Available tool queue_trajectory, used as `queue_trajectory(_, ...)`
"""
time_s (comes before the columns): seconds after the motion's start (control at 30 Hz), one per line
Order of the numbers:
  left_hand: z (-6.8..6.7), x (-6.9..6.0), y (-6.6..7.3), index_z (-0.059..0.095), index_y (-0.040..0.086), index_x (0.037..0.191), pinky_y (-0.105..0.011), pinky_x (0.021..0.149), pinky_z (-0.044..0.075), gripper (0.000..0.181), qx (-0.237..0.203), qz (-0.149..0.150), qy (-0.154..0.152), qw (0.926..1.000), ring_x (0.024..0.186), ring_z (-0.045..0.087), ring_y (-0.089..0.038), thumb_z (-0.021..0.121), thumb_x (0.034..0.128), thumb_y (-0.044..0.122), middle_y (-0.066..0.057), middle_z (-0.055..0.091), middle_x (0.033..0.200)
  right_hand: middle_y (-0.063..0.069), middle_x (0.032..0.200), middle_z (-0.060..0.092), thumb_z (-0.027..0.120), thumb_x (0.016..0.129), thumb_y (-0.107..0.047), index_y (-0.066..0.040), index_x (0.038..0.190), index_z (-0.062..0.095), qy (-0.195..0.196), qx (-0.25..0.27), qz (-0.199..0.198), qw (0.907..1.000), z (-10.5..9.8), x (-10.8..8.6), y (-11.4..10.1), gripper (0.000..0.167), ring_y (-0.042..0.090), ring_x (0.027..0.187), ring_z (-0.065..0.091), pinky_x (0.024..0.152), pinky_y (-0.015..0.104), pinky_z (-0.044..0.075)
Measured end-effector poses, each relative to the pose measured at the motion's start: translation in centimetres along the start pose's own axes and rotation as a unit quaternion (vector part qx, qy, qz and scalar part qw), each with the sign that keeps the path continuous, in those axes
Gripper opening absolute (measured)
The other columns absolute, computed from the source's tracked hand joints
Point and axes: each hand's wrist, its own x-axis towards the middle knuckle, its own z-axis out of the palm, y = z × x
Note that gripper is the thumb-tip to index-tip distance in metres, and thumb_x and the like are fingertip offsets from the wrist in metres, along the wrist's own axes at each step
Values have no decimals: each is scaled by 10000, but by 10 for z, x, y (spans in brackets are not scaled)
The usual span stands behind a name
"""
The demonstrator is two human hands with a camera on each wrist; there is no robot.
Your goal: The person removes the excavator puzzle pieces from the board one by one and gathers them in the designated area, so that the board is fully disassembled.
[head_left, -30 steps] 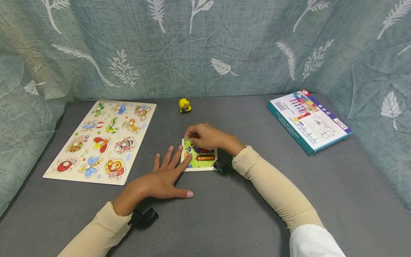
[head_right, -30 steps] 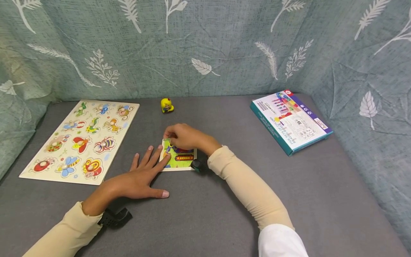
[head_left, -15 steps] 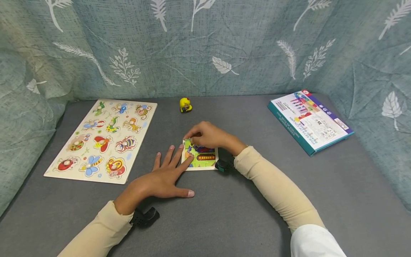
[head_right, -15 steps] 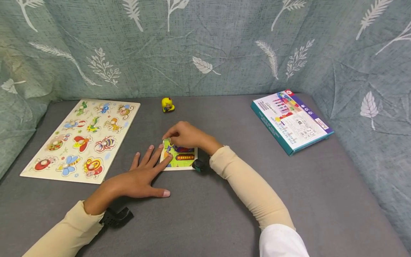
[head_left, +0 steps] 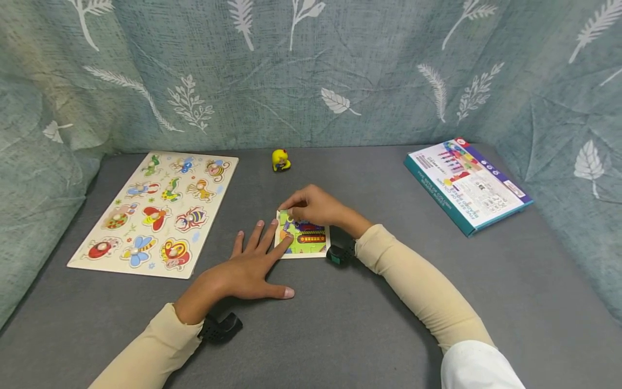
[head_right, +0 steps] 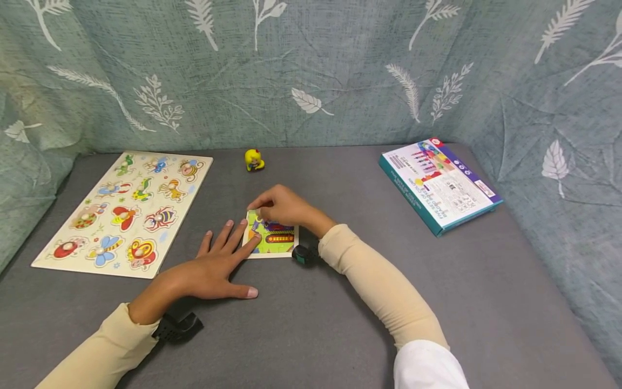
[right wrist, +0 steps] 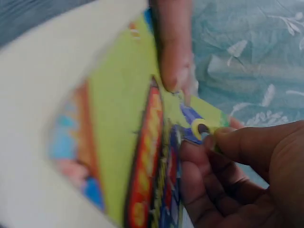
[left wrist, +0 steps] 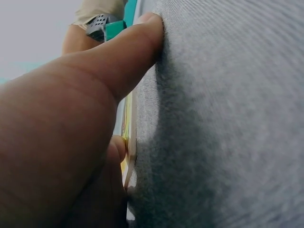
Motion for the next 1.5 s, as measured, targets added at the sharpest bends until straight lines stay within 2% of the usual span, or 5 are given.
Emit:
queue_trajectory(0.23, -2, -1, 1, 146, 169, 1578, -681, 1044, -81, 1053, 160, -64, -7, 9999, 1433, -154, -408, 614, 803, 708, -174, -112, 1603, 69, 950, 648, 513, 985, -4, 6, 1177, 689, 238, -525, -392, 9976, 8, 0, -5, 261, 124, 576, 499, 551, 244, 414)
queue_trajectory(0.47, -4, 0, 3, 155, 168, 1577, -690, 1046, -50, 1063, 247, -127, -5, 9996, 1437, -122, -416, 607, 794, 727, -207, -49, 1602, 93, 999, 655, 506, 985, -1, 27, 1206, 662, 199, -166, -132, 9996, 7, 1, -10, 272, 135, 683, 598, 575, 250, 450)
queue_trajectory(0.73, -4, 2, 2, 137, 181, 1580, -675, 1048, -80, 1062, 125, -155, 27, 9998, 1438, -147, -396, 624, 797, 707, -161, -112, 1607, 112, 938, 704, 512, 991, -43, 13, 1221, 661, 450, 638, 405, 9961, -1, 0, 6, 280, 201, 785, 663, 711, 316, 536)
queue_trajectory(1.1, 3, 8, 12, 168, 191, 1576, -715, 1031, -30, 902, -94, -341, 605, 9975, 1440, -84, -429, 478, 896, 697, -193, 6, 1605, 113, 978, 707, 529, 1003, -69, 5, 1215, 667, 615, 869, 480, 9932, -7, -3, 13, 264, 215, 803, 666, 738, 328, 543)
queue_trajectory(1.5, 5, 13, 14, 134, 237, 1576, -734, 990, -111, 941, 182, -380, 255, 9988, 1437, -193, -335, 430, 860, 770, -78, -150, 1611, 129, 946, 700, 530, 999, -78, 21, 1222, 658, 938, 872, 466, 9907, -25, -9, 13, 276, 214, 791, 651, 714, 325, 531)
